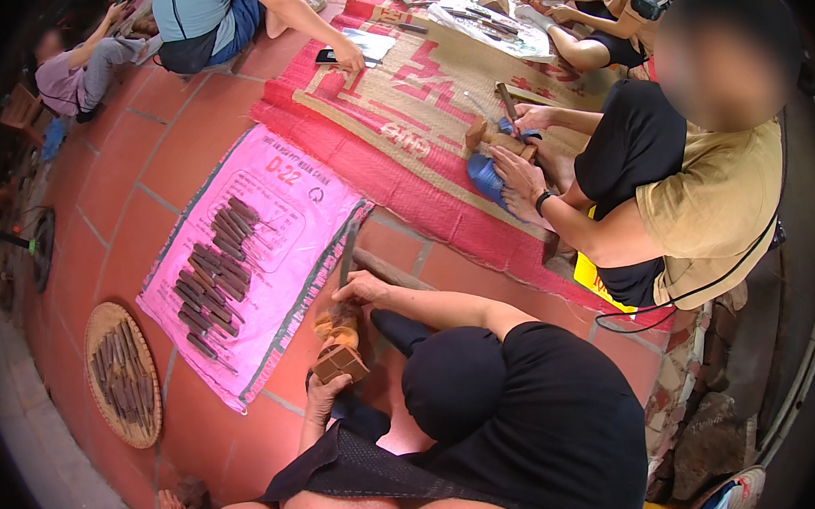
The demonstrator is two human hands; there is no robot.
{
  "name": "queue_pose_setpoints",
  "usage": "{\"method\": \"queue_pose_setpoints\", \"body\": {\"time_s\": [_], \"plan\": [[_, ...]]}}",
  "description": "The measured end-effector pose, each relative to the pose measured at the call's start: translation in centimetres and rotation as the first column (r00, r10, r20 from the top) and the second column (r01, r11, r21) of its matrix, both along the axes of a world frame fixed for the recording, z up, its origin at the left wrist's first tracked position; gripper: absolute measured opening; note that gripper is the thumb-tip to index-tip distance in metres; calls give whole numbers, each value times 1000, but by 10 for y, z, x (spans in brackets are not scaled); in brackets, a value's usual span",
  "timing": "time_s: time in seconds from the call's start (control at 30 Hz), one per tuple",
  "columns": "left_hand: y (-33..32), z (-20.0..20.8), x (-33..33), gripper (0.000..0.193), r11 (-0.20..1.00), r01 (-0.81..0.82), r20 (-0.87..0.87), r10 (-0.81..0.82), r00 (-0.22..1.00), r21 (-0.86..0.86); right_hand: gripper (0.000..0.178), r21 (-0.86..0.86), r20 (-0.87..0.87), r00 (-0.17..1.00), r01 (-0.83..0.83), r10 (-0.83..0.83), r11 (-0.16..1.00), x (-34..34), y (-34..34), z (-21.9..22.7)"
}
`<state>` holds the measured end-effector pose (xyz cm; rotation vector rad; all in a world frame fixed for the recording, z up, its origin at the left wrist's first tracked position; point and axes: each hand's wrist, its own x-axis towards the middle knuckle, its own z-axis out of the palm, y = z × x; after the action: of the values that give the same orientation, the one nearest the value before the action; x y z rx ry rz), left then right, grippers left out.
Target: The person sits on the floor and carves a small wooden block using a knife. They hold the block in their left hand and shape it with the knife in their right hand, rotating the block to work on different sides.
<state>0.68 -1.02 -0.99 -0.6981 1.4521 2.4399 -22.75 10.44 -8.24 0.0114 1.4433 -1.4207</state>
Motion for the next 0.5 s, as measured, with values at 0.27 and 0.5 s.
{"method": "queue_pose_setpoints", "body": {"time_s": [0.27,0.5], "plan": [[3,0,2,84,1000,-4,-2,4,1000,-9,17,37,147,980,129,-133,991,-4,-5,-7],[1,-3,6,86,999,-5,4,5,1000,32,20,-95,-7,999,-46,45,994,13,-12,-9]]}}
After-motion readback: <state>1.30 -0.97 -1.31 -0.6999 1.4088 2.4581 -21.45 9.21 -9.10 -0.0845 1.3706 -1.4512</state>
